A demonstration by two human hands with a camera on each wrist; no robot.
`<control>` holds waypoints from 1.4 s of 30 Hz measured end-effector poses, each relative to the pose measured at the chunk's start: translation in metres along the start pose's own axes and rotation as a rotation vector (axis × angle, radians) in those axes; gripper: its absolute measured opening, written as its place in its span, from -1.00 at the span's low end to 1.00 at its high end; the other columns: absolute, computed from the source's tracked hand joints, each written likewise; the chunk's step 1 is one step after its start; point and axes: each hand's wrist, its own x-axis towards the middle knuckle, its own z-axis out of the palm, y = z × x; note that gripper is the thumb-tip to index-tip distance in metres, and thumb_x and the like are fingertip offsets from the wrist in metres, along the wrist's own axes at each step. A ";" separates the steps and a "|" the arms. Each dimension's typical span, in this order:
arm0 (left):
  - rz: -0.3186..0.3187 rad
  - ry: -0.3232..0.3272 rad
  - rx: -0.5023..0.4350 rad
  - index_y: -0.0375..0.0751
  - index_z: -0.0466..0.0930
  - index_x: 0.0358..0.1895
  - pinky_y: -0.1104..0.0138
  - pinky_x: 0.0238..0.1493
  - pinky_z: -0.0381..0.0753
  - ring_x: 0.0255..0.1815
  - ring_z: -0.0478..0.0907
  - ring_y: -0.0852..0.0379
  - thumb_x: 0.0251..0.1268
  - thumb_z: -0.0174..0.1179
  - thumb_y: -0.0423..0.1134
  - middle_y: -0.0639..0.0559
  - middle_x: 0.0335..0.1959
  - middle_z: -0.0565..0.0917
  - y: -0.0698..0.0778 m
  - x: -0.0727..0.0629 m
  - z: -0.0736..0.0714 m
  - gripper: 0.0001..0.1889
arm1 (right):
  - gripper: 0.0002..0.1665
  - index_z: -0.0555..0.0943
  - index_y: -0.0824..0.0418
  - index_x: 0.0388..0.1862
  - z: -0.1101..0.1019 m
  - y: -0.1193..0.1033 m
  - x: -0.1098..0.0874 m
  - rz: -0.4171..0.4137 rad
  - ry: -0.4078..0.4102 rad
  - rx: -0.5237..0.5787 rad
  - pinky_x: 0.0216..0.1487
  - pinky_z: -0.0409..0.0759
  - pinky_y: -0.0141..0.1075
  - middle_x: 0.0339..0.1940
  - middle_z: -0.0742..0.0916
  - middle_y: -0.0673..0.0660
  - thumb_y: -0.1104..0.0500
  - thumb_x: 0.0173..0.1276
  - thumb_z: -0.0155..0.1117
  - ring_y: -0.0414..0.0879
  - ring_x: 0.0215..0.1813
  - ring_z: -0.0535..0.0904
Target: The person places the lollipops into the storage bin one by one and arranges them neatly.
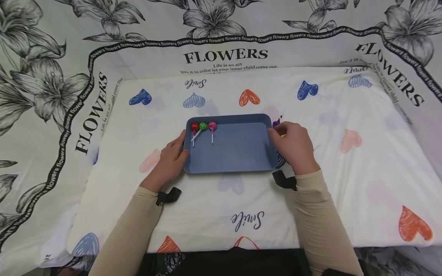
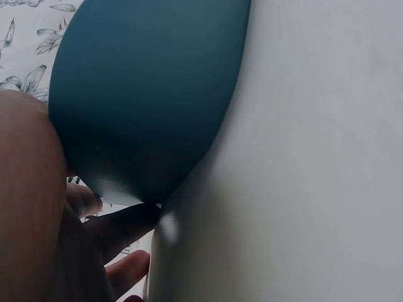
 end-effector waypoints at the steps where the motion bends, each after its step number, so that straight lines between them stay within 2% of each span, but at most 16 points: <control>1: 0.001 0.001 0.001 0.15 -0.18 0.76 -0.25 0.61 -0.02 0.71 -0.02 -0.24 0.65 -0.16 -0.03 -0.09 0.70 0.16 0.000 0.000 0.000 -0.27 | -0.41 0.74 0.31 0.13 -0.001 0.002 -0.001 0.009 0.003 -0.003 -0.12 0.63 0.00 -0.01 0.80 0.32 -0.17 0.58 0.16 0.20 0.00 0.74; 6: 0.000 -0.005 0.002 0.15 -0.19 0.76 -0.25 0.61 -0.04 0.71 -0.03 -0.24 0.65 -0.16 -0.04 -0.08 0.71 0.15 0.000 0.001 0.000 -0.27 | -0.38 0.72 0.38 0.15 -0.004 0.012 -0.007 0.046 0.000 -0.025 -0.02 0.63 0.16 0.04 0.77 0.40 -0.15 0.61 0.12 0.29 0.06 0.68; 11: -0.002 -0.001 -0.005 0.11 -0.17 0.76 -0.26 0.61 -0.05 0.71 -0.03 -0.23 0.64 -0.15 -0.05 -0.09 0.71 0.15 0.001 0.000 0.001 -0.27 | -0.34 0.70 0.41 0.16 -0.006 0.022 -0.011 0.075 -0.014 -0.041 0.01 0.62 0.20 0.07 0.76 0.43 -0.17 0.61 0.10 0.32 0.09 0.66; 21: -0.019 -0.002 -0.012 0.13 -0.17 0.76 -0.28 0.61 -0.03 0.71 -0.04 -0.24 0.64 -0.17 -0.02 -0.10 0.71 0.15 -0.001 -0.001 0.002 -0.27 | -0.40 0.72 0.39 0.15 -0.010 0.039 -0.018 0.092 0.022 -0.050 -0.09 0.58 0.00 0.00 0.78 0.41 -0.11 0.60 0.11 0.24 -0.01 0.67; 32: -0.026 -0.004 -0.005 0.12 -0.19 0.76 -0.27 0.61 -0.03 0.71 -0.03 -0.27 0.64 -0.18 -0.04 -0.11 0.71 0.14 -0.003 -0.002 -0.001 -0.27 | -0.50 0.73 0.36 0.13 -0.009 0.049 -0.025 0.107 0.040 -0.042 -0.19 0.47 -0.10 -0.01 0.79 0.39 0.06 0.51 0.04 0.20 -0.05 0.60; 42: -0.013 -0.011 -0.002 0.12 -0.19 0.76 -0.27 0.61 -0.02 0.71 -0.03 -0.25 0.65 -0.17 -0.05 -0.09 0.72 0.13 0.003 0.000 -0.002 -0.27 | -0.56 0.71 0.39 0.15 -0.016 0.056 -0.030 0.122 -0.006 -0.094 -0.23 0.45 -0.12 0.02 0.74 0.43 0.22 0.46 0.06 0.22 -0.09 0.55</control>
